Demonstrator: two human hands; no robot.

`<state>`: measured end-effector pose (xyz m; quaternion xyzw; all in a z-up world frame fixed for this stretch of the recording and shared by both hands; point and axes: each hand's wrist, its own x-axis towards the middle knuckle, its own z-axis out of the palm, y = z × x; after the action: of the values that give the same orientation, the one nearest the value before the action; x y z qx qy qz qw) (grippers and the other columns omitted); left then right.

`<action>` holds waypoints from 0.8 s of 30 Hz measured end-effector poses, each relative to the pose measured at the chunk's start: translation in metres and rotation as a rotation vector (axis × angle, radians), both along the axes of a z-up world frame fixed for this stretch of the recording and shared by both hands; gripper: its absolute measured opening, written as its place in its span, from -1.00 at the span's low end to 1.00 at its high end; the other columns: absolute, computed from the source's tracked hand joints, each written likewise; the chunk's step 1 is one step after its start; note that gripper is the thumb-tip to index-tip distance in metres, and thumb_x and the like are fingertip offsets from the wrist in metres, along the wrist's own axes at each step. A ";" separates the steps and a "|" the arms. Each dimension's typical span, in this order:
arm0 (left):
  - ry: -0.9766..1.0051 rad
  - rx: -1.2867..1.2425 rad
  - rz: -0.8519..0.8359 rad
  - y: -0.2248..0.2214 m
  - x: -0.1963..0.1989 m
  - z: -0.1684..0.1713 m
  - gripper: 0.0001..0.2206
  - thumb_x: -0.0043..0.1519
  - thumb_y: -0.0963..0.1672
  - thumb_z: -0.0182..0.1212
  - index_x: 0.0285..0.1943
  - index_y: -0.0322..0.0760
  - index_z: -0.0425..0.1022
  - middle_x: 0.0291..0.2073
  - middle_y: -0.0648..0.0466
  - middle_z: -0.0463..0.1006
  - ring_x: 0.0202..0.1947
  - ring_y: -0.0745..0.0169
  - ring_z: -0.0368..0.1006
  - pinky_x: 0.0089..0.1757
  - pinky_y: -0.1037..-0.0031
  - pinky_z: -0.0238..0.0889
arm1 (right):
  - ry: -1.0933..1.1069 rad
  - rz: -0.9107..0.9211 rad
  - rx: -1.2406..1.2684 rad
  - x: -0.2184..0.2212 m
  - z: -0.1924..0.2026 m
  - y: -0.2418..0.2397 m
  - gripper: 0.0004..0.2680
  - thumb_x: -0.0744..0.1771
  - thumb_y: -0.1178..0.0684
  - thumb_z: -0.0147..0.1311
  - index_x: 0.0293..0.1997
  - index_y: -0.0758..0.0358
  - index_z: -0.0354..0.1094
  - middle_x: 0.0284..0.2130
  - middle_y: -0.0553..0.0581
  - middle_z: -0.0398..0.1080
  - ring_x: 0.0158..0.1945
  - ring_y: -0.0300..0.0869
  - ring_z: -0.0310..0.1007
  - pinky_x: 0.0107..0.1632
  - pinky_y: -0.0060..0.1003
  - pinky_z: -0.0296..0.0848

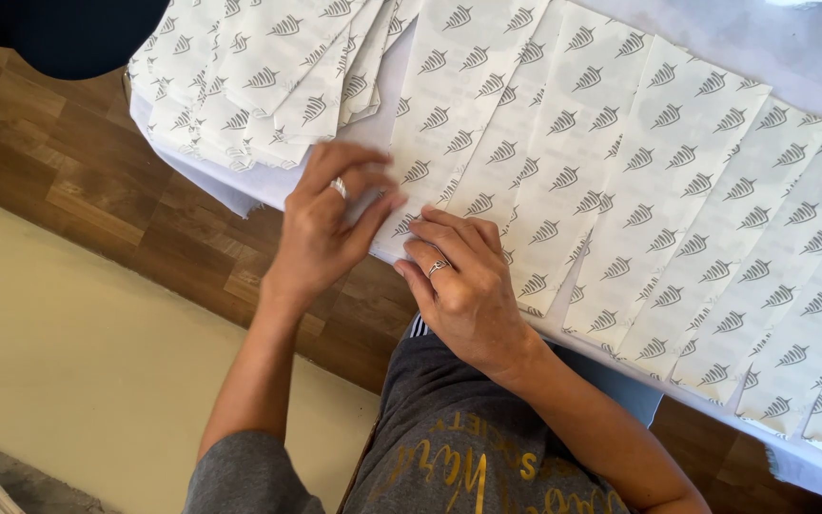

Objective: The person applies glue from a squeeze bottle to the edges of several printed paper strips, then aligns and presses the strips together one by one on a table.

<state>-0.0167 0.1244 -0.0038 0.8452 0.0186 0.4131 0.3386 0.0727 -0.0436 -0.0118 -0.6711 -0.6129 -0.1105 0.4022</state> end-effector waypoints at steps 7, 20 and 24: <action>0.256 -0.096 -0.155 0.001 -0.042 0.001 -0.86 0.10 -0.19 0.53 -0.26 -0.34 0.65 -0.12 -0.06 0.68 0.06 -0.20 0.54 0.07 0.16 0.27 | -0.025 -0.005 0.015 -0.002 0.003 0.001 -0.91 0.32 0.17 0.30 -0.29 0.37 0.50 -0.23 0.24 0.53 -0.01 0.10 0.57 0.01 -0.10 0.43; 0.205 -0.081 -0.100 -0.001 -0.041 -0.007 -0.92 0.26 -0.22 0.34 -0.29 -0.37 0.65 -0.18 -0.05 0.69 0.01 -0.17 0.57 0.04 0.21 0.30 | 0.005 0.010 -0.010 -0.003 0.004 0.001 -0.94 0.32 0.23 0.25 -0.33 0.38 0.49 -0.22 0.21 0.54 0.00 0.09 0.57 0.03 -0.09 0.43; 0.235 -0.085 -0.095 0.000 -0.041 -0.005 -0.93 0.25 -0.24 0.35 -0.30 -0.39 0.63 -0.19 -0.03 0.67 -0.01 -0.12 0.56 0.01 0.27 0.27 | 0.026 0.008 -0.021 -0.003 0.007 0.004 -0.95 0.33 0.26 0.20 -0.34 0.38 0.46 -0.26 0.16 0.50 -0.03 0.05 0.54 0.02 -0.13 0.40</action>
<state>-0.0578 0.1243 -0.0084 0.8725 0.0355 0.2934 0.3890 0.0697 -0.0400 -0.0045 -0.6744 -0.6114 -0.0938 0.4033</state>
